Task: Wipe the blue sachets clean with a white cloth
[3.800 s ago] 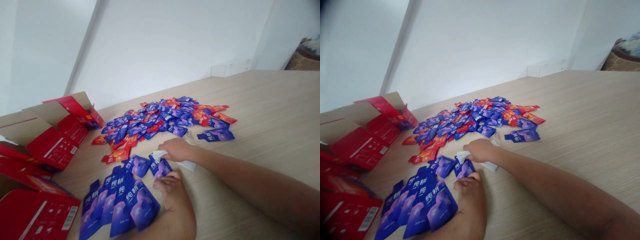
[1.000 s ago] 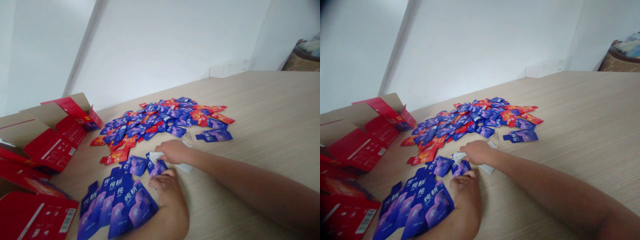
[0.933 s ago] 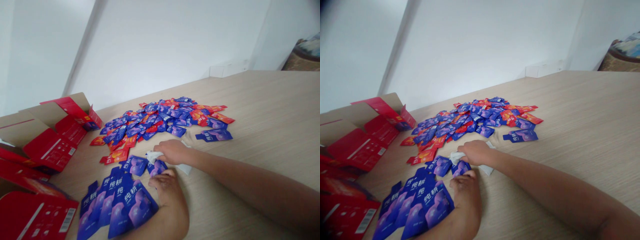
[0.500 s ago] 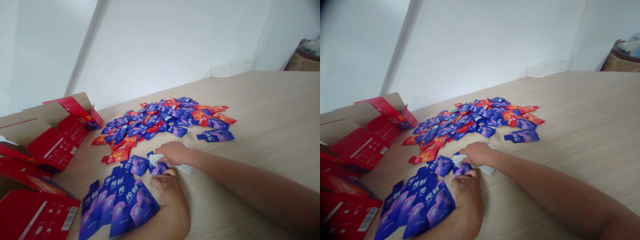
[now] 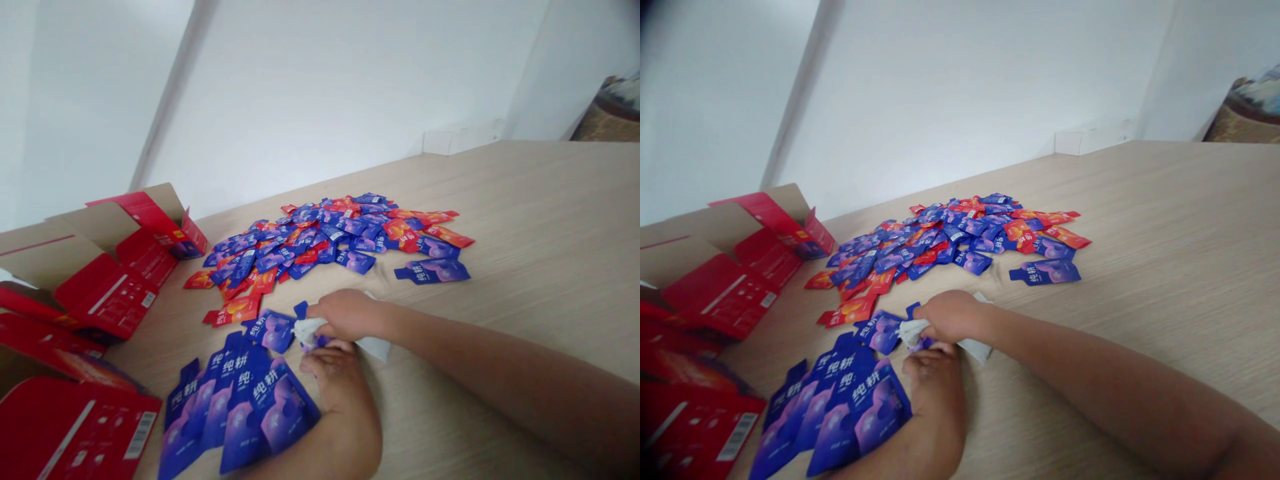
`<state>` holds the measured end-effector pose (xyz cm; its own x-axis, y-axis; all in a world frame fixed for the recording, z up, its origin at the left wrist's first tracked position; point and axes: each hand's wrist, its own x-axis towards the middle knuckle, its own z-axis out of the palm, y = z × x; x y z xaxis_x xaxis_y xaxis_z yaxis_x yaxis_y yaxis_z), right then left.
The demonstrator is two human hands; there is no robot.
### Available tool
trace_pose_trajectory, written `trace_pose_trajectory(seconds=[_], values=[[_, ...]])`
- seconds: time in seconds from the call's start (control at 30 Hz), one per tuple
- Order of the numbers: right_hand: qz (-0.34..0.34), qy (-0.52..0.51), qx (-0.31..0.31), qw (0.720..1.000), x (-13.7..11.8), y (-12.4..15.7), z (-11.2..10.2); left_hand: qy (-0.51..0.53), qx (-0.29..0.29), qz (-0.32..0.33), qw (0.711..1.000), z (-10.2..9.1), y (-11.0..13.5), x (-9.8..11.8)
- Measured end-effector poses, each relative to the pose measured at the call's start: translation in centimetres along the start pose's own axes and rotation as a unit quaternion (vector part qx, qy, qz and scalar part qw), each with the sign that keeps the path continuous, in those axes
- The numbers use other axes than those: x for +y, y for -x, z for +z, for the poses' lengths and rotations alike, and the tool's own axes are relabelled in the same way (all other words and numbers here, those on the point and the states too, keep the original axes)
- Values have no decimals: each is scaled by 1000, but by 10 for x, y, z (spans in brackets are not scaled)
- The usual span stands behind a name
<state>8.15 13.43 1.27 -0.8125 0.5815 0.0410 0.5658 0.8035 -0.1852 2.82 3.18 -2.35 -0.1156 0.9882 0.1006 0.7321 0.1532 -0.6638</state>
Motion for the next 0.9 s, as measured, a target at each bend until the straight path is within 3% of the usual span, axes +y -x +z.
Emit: trace_pose_trajectory(seconds=[0.17,0.3,0.43,0.57,0.77,0.9], values=[[64,26,38,997,19,0,-2,-32,45,2,998,4,4,-2],[50,26,85,995,10,3,-10,-20,53,3,998,6,2,-1],[-21,0,41,999,-8,4,-9,5,6,-8,1000,-1,1,-2],[-1,-15,-9,1000,-7,1,0,6,-9,0,1000,-7,1,-6],[65,5,12,998,15,-2,1,-10,17,13,1000,1,1,-4],[84,32,45,995,15,2,-9,-17,32,8,999,7,2,-1]])
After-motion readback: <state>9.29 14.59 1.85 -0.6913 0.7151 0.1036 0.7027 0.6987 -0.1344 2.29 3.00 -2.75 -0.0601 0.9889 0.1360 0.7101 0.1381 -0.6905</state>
